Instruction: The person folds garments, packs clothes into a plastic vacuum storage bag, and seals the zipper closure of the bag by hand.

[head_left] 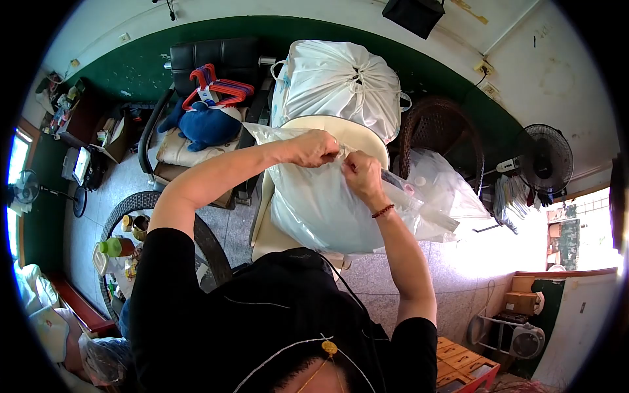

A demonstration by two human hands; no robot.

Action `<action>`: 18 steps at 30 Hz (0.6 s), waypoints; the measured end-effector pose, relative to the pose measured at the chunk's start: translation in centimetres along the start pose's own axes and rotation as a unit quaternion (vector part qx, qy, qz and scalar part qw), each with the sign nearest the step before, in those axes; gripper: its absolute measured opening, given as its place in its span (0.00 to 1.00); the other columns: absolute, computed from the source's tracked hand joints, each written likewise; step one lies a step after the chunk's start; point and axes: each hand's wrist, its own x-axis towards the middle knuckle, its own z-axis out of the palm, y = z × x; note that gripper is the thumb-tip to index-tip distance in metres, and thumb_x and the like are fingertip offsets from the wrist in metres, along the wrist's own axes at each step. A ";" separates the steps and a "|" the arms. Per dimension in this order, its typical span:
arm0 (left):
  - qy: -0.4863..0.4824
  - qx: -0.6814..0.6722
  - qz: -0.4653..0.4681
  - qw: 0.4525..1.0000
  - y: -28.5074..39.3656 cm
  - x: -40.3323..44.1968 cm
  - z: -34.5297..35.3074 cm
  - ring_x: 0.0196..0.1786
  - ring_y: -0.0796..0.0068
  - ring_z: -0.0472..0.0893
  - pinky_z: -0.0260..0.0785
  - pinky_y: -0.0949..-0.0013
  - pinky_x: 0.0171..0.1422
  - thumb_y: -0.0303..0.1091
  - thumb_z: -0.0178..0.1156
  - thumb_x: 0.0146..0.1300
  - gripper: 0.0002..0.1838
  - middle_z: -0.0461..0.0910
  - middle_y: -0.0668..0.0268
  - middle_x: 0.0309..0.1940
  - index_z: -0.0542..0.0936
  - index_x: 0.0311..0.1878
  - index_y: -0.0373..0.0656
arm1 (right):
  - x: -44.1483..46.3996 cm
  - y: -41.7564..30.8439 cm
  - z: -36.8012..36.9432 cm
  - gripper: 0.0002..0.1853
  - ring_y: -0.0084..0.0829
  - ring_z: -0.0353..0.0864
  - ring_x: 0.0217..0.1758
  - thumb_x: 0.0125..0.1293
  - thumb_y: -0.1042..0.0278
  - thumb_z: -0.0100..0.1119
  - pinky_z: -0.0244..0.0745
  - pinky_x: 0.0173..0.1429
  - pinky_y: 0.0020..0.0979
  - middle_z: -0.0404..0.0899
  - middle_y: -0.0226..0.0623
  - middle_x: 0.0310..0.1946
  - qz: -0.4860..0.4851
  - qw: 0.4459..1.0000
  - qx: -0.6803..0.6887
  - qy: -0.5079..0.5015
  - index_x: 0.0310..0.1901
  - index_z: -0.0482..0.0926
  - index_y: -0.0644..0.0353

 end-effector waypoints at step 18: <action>0.025 -0.055 0.007 0.998 -1.0 -1.9 -1.8 0.36 0.53 0.76 0.67 0.57 0.42 0.26 0.59 0.49 0.06 0.76 0.56 0.28 0.75 0.31 0.38 | 2.1 -1.8 1.7 0.08 0.44 0.77 0.36 0.52 0.72 0.57 0.72 0.40 0.40 0.77 0.41 0.30 -0.054 0.997 -0.042 -0.027 0.34 0.79 0.61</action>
